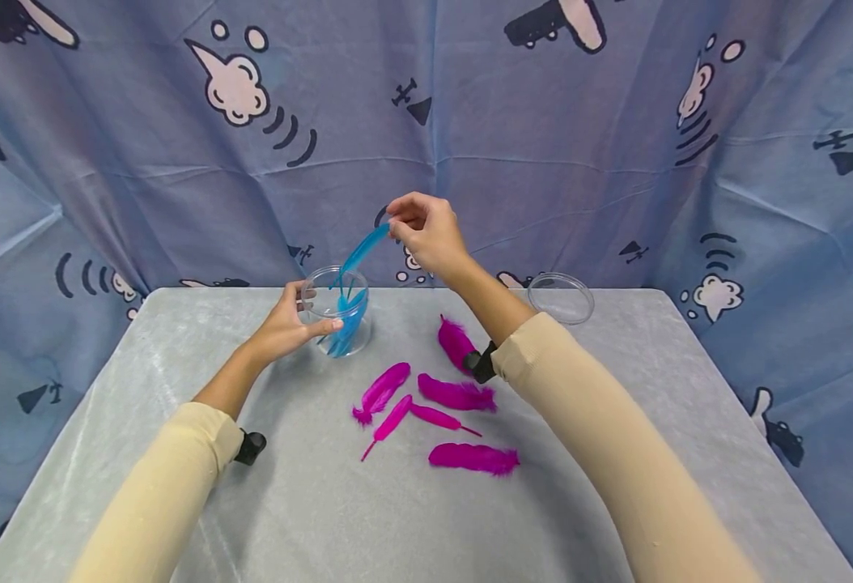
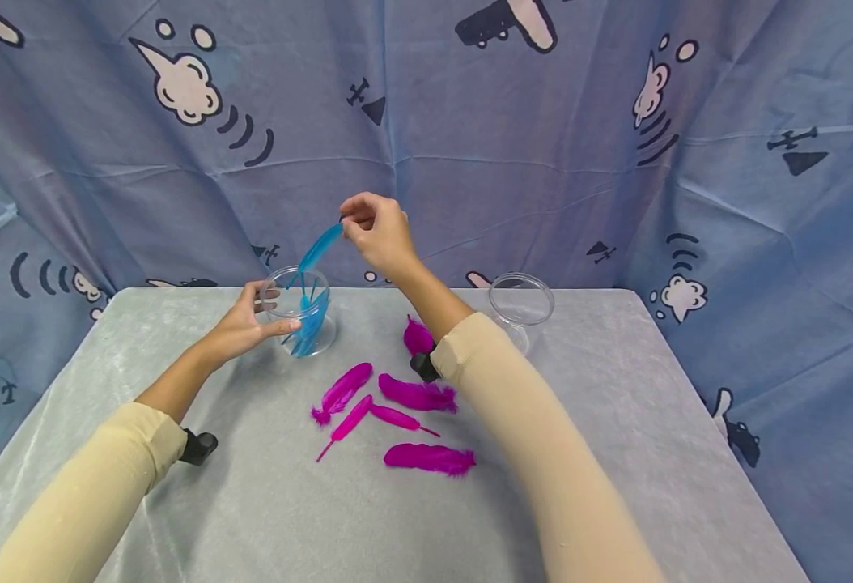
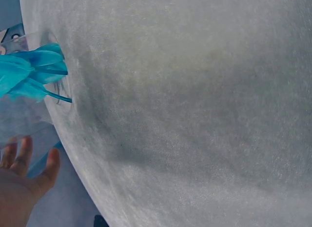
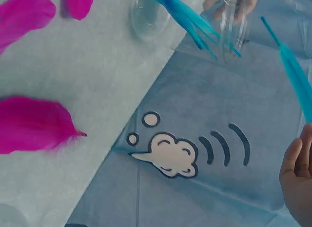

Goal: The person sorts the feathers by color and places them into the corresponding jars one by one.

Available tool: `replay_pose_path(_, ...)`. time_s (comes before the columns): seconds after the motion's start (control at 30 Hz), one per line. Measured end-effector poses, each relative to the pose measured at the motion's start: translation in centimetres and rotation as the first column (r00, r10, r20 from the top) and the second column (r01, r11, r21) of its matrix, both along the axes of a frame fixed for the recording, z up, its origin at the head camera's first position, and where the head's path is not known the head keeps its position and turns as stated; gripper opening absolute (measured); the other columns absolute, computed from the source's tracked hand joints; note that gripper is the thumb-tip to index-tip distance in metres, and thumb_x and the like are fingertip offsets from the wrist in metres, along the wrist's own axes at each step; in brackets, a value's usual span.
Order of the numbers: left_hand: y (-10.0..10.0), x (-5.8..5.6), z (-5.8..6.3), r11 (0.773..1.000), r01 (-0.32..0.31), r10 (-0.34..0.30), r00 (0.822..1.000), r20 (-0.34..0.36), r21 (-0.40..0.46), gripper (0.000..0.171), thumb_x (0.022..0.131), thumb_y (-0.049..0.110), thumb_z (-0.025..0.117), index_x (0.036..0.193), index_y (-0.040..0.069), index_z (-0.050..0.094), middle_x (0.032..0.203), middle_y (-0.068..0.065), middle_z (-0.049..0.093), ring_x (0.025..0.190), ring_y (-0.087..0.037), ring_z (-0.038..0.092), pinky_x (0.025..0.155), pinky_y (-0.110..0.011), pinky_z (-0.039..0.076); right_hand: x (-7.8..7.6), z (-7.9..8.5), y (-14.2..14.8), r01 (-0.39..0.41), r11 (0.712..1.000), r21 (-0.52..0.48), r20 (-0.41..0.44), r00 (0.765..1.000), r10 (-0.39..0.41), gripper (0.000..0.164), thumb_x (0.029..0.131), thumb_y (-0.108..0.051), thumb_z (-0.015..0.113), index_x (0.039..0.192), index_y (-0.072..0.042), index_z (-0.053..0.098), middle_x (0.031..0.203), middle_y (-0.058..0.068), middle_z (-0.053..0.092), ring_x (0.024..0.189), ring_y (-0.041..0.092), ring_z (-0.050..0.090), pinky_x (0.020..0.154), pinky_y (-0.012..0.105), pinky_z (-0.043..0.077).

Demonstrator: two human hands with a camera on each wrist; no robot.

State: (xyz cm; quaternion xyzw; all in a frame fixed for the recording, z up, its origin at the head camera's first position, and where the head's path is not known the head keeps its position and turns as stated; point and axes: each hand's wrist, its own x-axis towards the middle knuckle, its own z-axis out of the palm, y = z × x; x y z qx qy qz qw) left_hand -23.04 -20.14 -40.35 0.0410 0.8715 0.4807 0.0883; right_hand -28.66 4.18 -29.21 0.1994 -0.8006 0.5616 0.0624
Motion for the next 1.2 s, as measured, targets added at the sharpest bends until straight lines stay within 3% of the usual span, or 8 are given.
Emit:
replay_pose_path(0.33, 0.0, -0.2, -0.1, 1.0, 0.004, -0.004, 1.0, 0.004, 0.004, 0.098, 0.09, 0.037, 0.073, 0.155, 0.003, 0.008, 0.159, -0.021, 0.025, 0.144, -0.042, 0.025, 0.11, -0.061, 0.032, 0.6, -3.1, -1.6, -0.009, 0.996, 0.092, 0.007, 1.0, 0.008, 0.011, 0.094, 0.002, 0.065, 0.105, 0.003, 0.068, 0.091, 0.014, 0.07, 0.082, 0.026, 0.069, 0.072, 0.026, 0.056)
replay_pose_path(0.53, -0.1, -0.2, -0.1, 1.0, -0.005, 0.005, 1.0, 0.005, 0.012, 0.098, 0.089, 0.038, 0.074, 0.154, 0.004, 0.009, 0.159, -0.021, 0.026, 0.144, -0.042, 0.026, 0.11, -0.061, 0.033, 0.9, -4.5, -2.5, -0.048, 0.996, 0.079, 0.034, 0.998, 0.046, 0.01, 0.093, 0.003, 0.065, 0.103, 0.005, 0.068, 0.091, 0.017, 0.07, 0.085, 0.034, 0.07, 0.075, 0.028, 0.057)
replay_pose_path(0.73, 0.0, -0.2, -0.1, 1.0, -0.012, 0.012, 1.0, 0.01, 0.009, 0.098, 0.089, 0.039, 0.074, 0.154, 0.004, 0.01, 0.158, -0.021, 0.026, 0.144, -0.042, 0.026, 0.11, -0.061, 0.033, 1.3, -5.7, -3.1, -0.086, 0.995, 0.06, 0.095, 0.992, 0.08, 0.014, 0.093, 0.004, 0.065, 0.106, 0.009, 0.066, 0.093, 0.018, 0.071, 0.08, 0.025, 0.067, 0.075, 0.025, 0.056)
replay_pose_path(1.0, 0.0, -0.2, 0.0, 1.0, -0.013, 0.013, 1.0, 0.01, 0.011, 0.097, 0.089, 0.038, 0.074, 0.154, 0.005, 0.01, 0.158, -0.021, 0.026, 0.144, -0.042, 0.025, 0.11, -0.061, 0.032, 1.4, -6.6, -3.0, -0.114, 0.993, 0.037, 0.145, 0.984, 0.108, 0.016, 0.094, 0.002, 0.065, 0.107, 0.01, 0.065, 0.093, 0.02, 0.071, 0.079, 0.03, 0.068, 0.073, 0.031, 0.056)
replay_pose_path(1.2, 0.0, -0.2, 0.0, 1.0, -0.013, 0.013, 1.0, 0.011, 0.01, 0.098, 0.089, 0.037, 0.074, 0.155, 0.004, 0.009, 0.159, -0.02, 0.026, 0.144, -0.042, 0.025, 0.11, -0.061, 0.032, 1.2, -6.7, -2.3, -0.107, 0.994, 0.026, 0.188, 0.977, 0.1, 0.017, 0.097, -0.001, 0.061, 0.11, 0.009, 0.066, 0.1, 0.022, 0.071, 0.079, 0.025, 0.068, 0.072, 0.026, 0.053)
